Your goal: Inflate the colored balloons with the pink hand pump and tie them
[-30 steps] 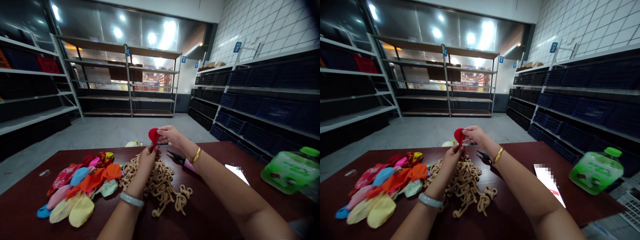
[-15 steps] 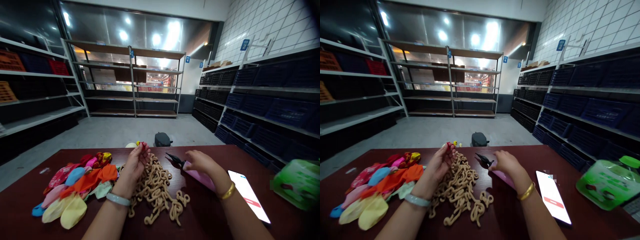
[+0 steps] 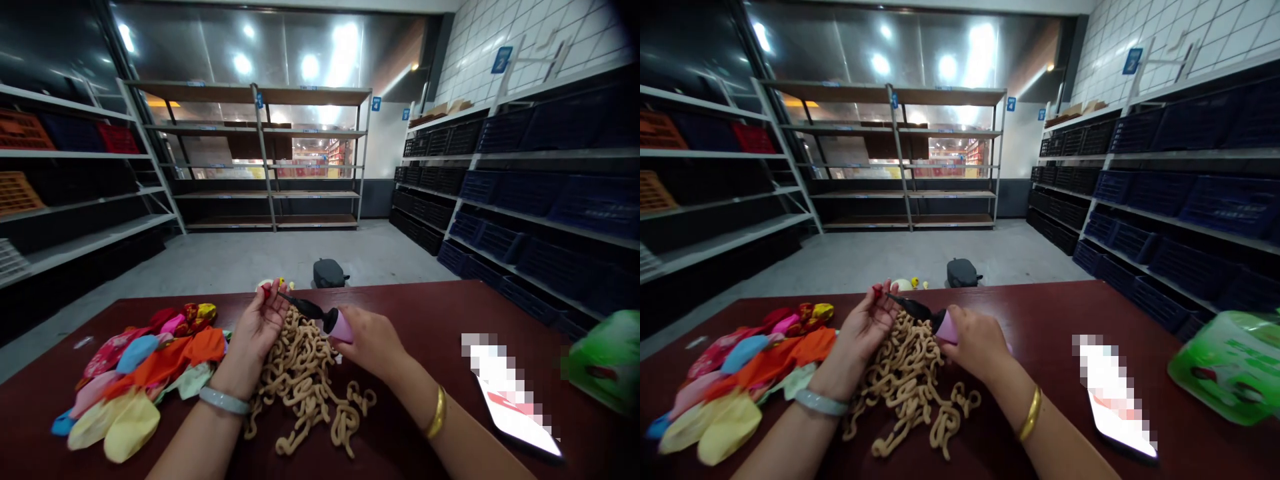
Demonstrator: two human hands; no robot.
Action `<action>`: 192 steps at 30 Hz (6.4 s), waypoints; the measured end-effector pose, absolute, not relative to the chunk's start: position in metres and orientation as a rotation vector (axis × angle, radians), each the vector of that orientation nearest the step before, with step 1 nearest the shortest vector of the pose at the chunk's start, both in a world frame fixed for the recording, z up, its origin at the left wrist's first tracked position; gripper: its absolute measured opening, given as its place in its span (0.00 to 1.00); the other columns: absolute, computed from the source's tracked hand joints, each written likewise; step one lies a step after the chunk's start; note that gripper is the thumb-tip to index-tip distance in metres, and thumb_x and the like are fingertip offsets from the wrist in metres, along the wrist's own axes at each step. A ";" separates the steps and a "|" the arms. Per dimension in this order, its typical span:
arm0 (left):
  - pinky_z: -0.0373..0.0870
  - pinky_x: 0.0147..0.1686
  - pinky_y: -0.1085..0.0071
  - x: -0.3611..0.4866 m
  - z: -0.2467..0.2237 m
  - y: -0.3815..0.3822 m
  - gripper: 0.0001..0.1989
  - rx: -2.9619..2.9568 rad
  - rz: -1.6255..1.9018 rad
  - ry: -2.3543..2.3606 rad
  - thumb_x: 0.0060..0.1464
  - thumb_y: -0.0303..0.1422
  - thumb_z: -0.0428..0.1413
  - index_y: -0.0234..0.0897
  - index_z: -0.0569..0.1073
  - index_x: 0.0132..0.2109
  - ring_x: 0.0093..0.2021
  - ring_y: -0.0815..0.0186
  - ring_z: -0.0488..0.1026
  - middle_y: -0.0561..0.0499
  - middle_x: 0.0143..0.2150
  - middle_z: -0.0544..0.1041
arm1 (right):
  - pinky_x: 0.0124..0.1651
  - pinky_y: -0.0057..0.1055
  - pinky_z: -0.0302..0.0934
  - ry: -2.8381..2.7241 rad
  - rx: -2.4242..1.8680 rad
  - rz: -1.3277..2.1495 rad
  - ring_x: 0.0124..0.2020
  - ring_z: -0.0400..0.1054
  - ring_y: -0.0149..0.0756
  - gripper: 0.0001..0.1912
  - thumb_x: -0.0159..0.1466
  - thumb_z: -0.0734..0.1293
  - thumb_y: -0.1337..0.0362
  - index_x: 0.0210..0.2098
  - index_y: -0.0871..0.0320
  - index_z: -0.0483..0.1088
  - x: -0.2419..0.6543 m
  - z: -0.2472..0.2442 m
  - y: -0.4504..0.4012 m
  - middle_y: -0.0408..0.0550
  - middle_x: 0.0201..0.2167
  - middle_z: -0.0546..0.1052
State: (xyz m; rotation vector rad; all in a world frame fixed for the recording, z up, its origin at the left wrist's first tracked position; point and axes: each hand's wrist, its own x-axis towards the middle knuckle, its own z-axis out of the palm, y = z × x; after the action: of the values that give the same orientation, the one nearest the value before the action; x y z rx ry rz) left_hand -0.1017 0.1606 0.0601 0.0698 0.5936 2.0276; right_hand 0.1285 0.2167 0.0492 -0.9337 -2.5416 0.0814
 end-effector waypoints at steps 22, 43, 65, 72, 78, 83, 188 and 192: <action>0.73 0.47 0.69 -0.061 0.047 0.164 0.04 0.438 2.028 0.664 0.57 0.29 0.58 0.32 0.76 0.39 0.45 0.63 0.78 0.42 0.45 0.79 | 0.35 0.34 0.57 -2.542 -0.944 0.102 0.38 0.73 0.45 0.22 0.58 0.68 0.51 0.48 0.54 0.66 0.128 0.045 0.212 0.49 0.39 0.78; 0.68 0.52 0.69 -0.050 0.063 0.152 0.16 0.593 2.089 0.726 0.51 0.27 0.63 0.37 0.74 0.47 0.53 0.62 0.73 0.44 0.51 0.78 | 0.35 0.31 0.55 -2.499 -0.871 0.317 0.38 0.73 0.43 0.20 0.58 0.69 0.51 0.47 0.52 0.67 0.132 0.050 0.212 0.46 0.39 0.78; 0.66 0.53 0.69 -0.044 0.053 0.156 0.18 0.621 2.091 0.845 0.48 0.29 0.65 0.36 0.75 0.48 0.49 0.63 0.76 0.43 0.46 0.80 | 0.37 0.30 0.56 -2.516 -0.866 0.374 0.39 0.73 0.41 0.19 0.58 0.69 0.53 0.47 0.52 0.67 0.134 0.056 0.211 0.45 0.40 0.78; 0.69 0.48 0.68 -0.039 0.051 0.154 0.13 0.611 1.953 0.909 0.48 0.30 0.65 0.33 0.77 0.42 0.48 0.60 0.76 0.41 0.47 0.79 | 0.43 0.36 0.60 -2.516 -0.897 0.205 0.44 0.72 0.47 0.26 0.58 0.68 0.54 0.54 0.53 0.65 0.137 0.054 0.217 0.51 0.46 0.77; 0.69 0.48 0.67 -0.040 0.059 0.149 0.09 0.552 1.937 0.785 0.52 0.34 0.62 0.35 0.78 0.40 0.52 0.59 0.74 0.43 0.47 0.80 | 0.45 0.35 0.60 -2.494 -0.862 0.375 0.45 0.72 0.46 0.24 0.58 0.69 0.54 0.53 0.52 0.66 0.136 0.055 0.215 0.49 0.45 0.78; 0.70 0.48 0.64 -0.040 0.060 0.151 0.12 0.622 1.989 0.744 0.54 0.38 0.61 0.37 0.77 0.43 0.52 0.58 0.74 0.44 0.47 0.80 | 0.43 0.34 0.59 -2.477 -0.845 0.473 0.43 0.72 0.45 0.22 0.57 0.69 0.55 0.50 0.51 0.68 0.138 0.059 0.213 0.47 0.43 0.78; 0.68 0.29 0.70 -0.051 0.045 0.162 0.14 0.390 2.307 0.619 0.51 0.35 0.63 0.38 0.64 0.35 0.25 0.70 0.68 0.55 0.28 0.69 | 0.53 0.43 0.62 -2.639 -0.744 0.471 0.53 0.69 0.51 0.40 0.56 0.70 0.55 0.66 0.51 0.55 0.127 0.034 0.211 0.53 0.57 0.72; 0.68 0.29 0.70 -0.046 0.051 0.160 0.13 0.419 2.304 0.637 0.52 0.35 0.62 0.38 0.65 0.35 0.25 0.70 0.68 0.54 0.29 0.70 | 0.50 0.41 0.63 -2.636 -0.799 0.280 0.51 0.69 0.49 0.41 0.55 0.67 0.64 0.66 0.55 0.52 0.118 0.031 0.202 0.55 0.55 0.72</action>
State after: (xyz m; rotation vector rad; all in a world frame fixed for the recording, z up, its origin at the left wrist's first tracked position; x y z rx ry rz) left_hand -0.0461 0.1596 0.0507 0.4192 0.6370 2.3038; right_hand 0.1177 0.2023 0.0306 -0.7992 -2.6356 0.2801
